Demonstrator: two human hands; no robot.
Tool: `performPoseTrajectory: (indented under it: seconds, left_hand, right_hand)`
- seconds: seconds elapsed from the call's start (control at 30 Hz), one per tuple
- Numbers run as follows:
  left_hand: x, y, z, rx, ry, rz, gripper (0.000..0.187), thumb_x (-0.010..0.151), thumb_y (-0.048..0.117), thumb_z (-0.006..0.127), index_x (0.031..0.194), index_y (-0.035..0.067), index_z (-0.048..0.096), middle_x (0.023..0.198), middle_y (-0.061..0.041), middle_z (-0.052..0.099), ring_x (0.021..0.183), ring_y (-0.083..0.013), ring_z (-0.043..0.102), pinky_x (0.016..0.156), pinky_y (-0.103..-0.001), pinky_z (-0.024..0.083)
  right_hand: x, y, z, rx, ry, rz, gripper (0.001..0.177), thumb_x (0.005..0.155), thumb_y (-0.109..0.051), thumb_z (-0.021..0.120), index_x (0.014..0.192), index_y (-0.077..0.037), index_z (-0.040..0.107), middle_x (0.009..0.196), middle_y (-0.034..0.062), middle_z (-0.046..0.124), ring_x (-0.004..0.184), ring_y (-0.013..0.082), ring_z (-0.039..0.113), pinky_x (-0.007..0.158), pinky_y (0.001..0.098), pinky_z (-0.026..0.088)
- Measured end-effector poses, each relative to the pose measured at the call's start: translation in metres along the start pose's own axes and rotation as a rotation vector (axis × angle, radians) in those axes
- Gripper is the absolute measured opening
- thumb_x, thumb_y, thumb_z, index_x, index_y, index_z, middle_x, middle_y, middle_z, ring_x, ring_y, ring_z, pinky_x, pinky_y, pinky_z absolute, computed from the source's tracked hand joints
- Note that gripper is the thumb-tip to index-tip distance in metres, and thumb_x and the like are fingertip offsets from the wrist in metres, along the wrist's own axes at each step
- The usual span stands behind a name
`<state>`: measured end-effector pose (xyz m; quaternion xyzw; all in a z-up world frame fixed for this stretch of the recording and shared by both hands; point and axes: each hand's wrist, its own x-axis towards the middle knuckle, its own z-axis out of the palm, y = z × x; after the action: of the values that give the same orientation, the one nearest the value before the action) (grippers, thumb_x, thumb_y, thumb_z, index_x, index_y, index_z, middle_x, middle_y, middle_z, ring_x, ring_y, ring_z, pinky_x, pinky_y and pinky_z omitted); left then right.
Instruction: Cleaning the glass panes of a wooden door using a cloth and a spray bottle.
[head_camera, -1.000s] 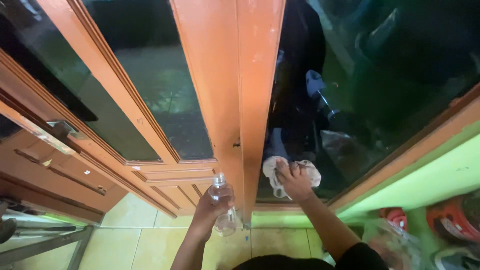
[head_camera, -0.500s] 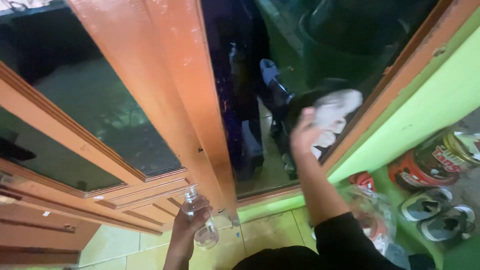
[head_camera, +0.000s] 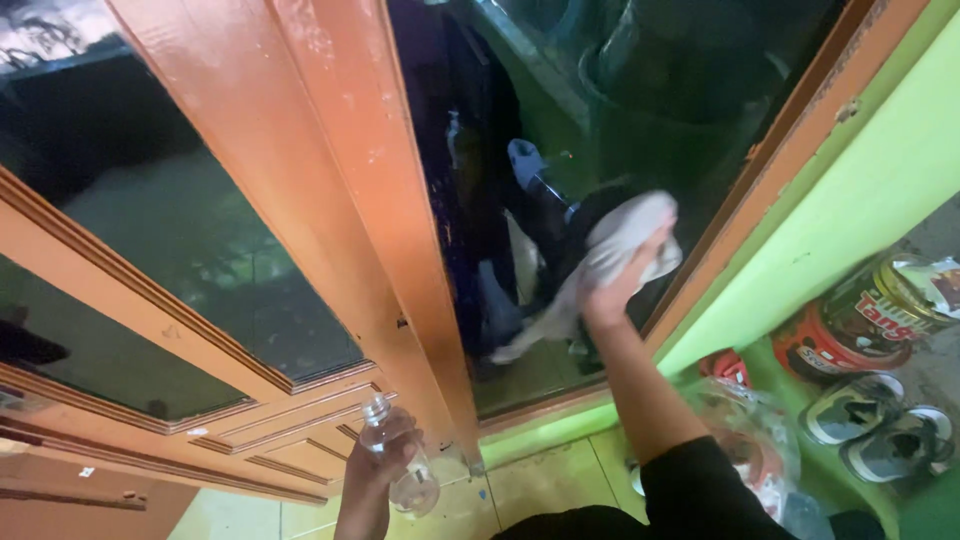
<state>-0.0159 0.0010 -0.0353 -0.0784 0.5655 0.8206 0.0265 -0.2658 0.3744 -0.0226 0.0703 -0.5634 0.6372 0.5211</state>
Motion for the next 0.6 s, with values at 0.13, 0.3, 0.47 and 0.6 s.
performPoseTrajectory:
  seconds: [0.13,0.3,0.47,0.6]
  left_hand:
    - [0.003,-0.005,-0.01,-0.005,-0.016,0.019,0.064,0.072,0.012,0.08,0.131,0.0,0.058,0.115,-0.011,0.067,0.108,-0.027,0.068,0.098,-0.043,0.051]
    - [0.021,-0.015,-0.013,0.056,0.005,-0.034,0.062,0.074,0.01,0.077,0.131,0.0,0.058,0.116,-0.011,0.069,0.109,-0.0265,0.069,0.097,-0.042,0.051]
    - [0.021,0.001,0.003,0.05,-0.052,0.021,0.058,0.075,0.007,0.076,0.13,-0.002,0.059,0.119,-0.01,0.068,0.11,-0.0257,0.069,0.098,-0.04,0.05]
    - [0.022,0.002,-0.005,0.075,-0.071,-0.002,0.055,0.077,0.008,0.076,0.128,-0.004,0.06,0.117,-0.01,0.067,0.111,-0.0249,0.068,0.098,-0.041,0.05]
  right_hand:
    - [0.056,-0.041,0.041,-0.214,0.165,-0.214,0.075,0.107,-0.02,0.05,0.169,-0.009,0.008,0.173,0.0134,0.019,0.16,0.0274,0.024,0.134,0.0384,0.017]
    - [0.048,-0.124,0.111,-0.011,0.104,0.037,0.064,0.112,-0.019,0.038,0.171,-0.007,0.015,0.181,0.0204,0.017,0.169,0.035,0.015,0.137,0.0418,0.007]
    - [-0.046,-0.05,0.048,-0.913,-0.749,-0.895,0.033,0.081,-0.038,0.078,0.109,-0.023,0.069,0.161,0.0178,0.034,0.155,0.0556,0.022,0.101,0.0796,0.032]
    - [-0.064,0.03,-0.022,-0.829,-0.505,-0.476,0.038,0.088,-0.046,0.071,0.112,-0.017,0.067,0.144,0.0154,0.042,0.137,0.0462,0.031,0.096,0.0674,0.035]
